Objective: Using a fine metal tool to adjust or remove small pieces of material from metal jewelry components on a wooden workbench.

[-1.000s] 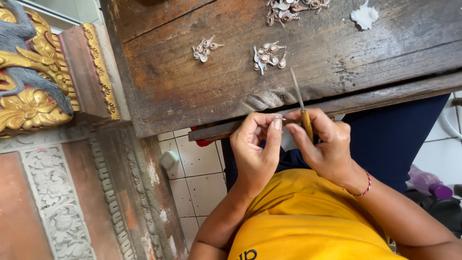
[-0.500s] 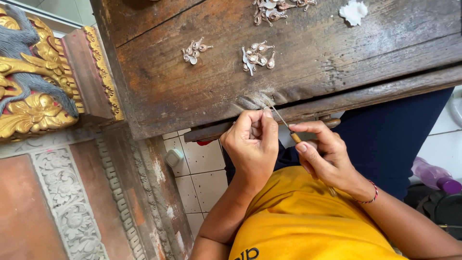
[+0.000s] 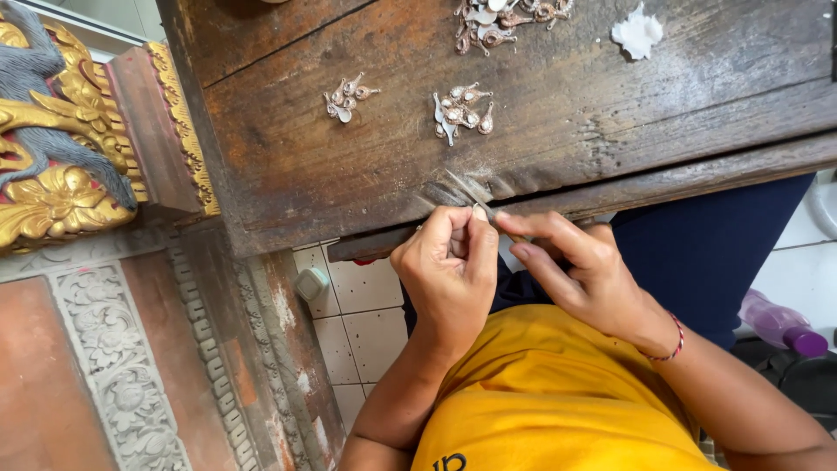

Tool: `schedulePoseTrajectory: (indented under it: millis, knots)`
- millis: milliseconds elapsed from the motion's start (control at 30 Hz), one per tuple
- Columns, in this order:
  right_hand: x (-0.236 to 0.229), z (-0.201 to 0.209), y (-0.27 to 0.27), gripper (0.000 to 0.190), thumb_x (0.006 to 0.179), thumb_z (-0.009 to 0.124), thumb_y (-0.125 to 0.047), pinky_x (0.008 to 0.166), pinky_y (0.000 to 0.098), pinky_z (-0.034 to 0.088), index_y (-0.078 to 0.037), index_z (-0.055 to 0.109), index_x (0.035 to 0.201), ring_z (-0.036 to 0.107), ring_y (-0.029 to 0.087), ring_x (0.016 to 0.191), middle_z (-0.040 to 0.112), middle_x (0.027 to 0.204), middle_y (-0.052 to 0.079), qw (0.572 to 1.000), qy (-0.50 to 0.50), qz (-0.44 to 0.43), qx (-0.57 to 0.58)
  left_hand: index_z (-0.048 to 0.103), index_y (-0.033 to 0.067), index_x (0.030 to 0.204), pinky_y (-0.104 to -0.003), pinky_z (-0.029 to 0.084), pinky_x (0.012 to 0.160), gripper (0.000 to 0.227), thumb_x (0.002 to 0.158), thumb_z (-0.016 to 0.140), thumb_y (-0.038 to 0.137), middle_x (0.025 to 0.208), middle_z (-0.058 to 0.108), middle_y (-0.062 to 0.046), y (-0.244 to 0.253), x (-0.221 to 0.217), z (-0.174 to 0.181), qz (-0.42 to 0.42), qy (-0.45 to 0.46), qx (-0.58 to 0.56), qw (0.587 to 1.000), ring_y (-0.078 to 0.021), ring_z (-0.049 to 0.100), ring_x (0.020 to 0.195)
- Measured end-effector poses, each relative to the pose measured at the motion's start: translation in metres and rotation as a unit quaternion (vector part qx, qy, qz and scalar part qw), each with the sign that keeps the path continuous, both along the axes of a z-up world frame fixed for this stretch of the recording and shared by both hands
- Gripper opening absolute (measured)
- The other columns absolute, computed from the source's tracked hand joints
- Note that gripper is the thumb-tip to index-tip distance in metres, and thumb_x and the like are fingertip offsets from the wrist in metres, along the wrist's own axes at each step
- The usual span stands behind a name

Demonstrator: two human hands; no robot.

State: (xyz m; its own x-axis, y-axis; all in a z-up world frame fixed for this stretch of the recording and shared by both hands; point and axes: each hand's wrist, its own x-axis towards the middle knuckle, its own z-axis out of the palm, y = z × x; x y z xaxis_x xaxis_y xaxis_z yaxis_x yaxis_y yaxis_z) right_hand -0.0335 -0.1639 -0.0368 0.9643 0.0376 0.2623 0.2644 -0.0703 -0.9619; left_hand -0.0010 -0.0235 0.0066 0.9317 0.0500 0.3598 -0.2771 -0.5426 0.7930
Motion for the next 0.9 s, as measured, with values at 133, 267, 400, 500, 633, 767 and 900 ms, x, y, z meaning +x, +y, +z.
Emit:
schedulePoseTrajectory:
  millis: [133,267,400,500,633,767,900]
  knots:
    - [-0.027,-0.034,-0.004,0.029,0.093,0.063,-0.005,0.037,0.02,0.039,-0.002,0.071,0.121,0.043,0.007,0.031,0.053,0.037,0.0,0.998,0.035,-0.002,0.053,0.061,0.0042,0.065,-0.022,0.038,0.038,0.021,0.083,0.065,-0.005,0.039,0.044,0.001,0.0,0.003,0.003,-0.002,0.002,-0.003,1.0,-0.0081,0.042,0.034]
    - [-0.021,-0.022,-0.006,0.032,0.093,0.063,-0.006,0.039,0.0221,0.042,-0.003,0.069,0.125,0.049,0.01,0.033,0.059,0.049,-0.001,0.999,0.042,0.012,-0.014,0.058,0.0078,0.065,-0.024,0.041,0.04,0.022,0.083,0.065,-0.003,0.041,0.044,0.001,0.004,0.004,0.006,-0.019,0.015,0.029,0.999,-0.0147,0.046,0.035]
    - [0.003,0.022,-0.018,0.039,0.102,0.06,-0.017,0.049,0.0376,0.049,-0.011,0.057,0.141,0.066,0.024,0.048,0.078,0.096,0.006,0.954,-0.013,0.087,-0.286,0.046,0.0099,0.072,-0.034,0.034,0.051,0.026,0.092,0.062,0.002,0.056,0.04,0.0,0.008,0.001,0.014,-0.063,0.043,0.103,0.992,-0.0162,0.034,0.05]
    - [0.009,0.033,-0.029,0.039,0.102,0.06,-0.016,0.06,0.0264,0.05,-0.006,0.056,0.14,0.063,0.01,0.058,0.073,0.121,0.005,0.968,-0.01,0.062,-0.241,0.056,0.01,0.078,-0.034,0.044,0.054,0.014,0.09,0.062,0.005,0.058,0.055,-0.001,0.014,0.002,0.013,-0.082,0.058,0.103,0.99,-0.0176,0.053,0.049]
    - [0.009,0.03,-0.019,0.033,0.099,0.07,-0.021,0.047,0.027,0.037,-0.01,0.066,0.131,0.039,0.011,0.043,0.05,0.058,-0.002,0.966,0.008,0.003,-0.258,0.055,0.0123,0.078,-0.035,0.041,0.053,0.019,0.089,0.069,0.006,0.057,0.046,0.002,0.015,-0.004,0.019,-0.116,0.038,0.132,0.984,-0.0171,0.044,0.049]
    - [0.013,0.03,-0.009,0.008,0.102,0.061,-0.014,0.046,0.0274,0.039,-0.01,0.066,0.107,0.047,0.01,0.044,0.056,0.06,-0.002,0.977,0.011,0.026,-0.212,0.055,0.0129,0.078,-0.033,0.039,0.053,0.016,0.085,0.066,0.003,0.065,0.049,0.002,0.015,-0.01,0.019,-0.114,0.003,0.127,0.985,-0.0148,0.044,0.051]
    - [0.008,0.027,0.004,0.009,0.104,0.059,-0.012,0.052,0.0243,0.034,-0.009,0.066,0.098,0.037,0.007,0.054,0.054,0.066,-0.003,0.991,0.049,-0.009,-0.127,0.056,0.0068,0.084,-0.032,0.046,0.06,0.011,0.095,0.057,0.007,0.07,0.054,-0.003,0.013,-0.017,0.014,-0.113,-0.01,0.04,0.993,-0.0175,0.051,0.06]
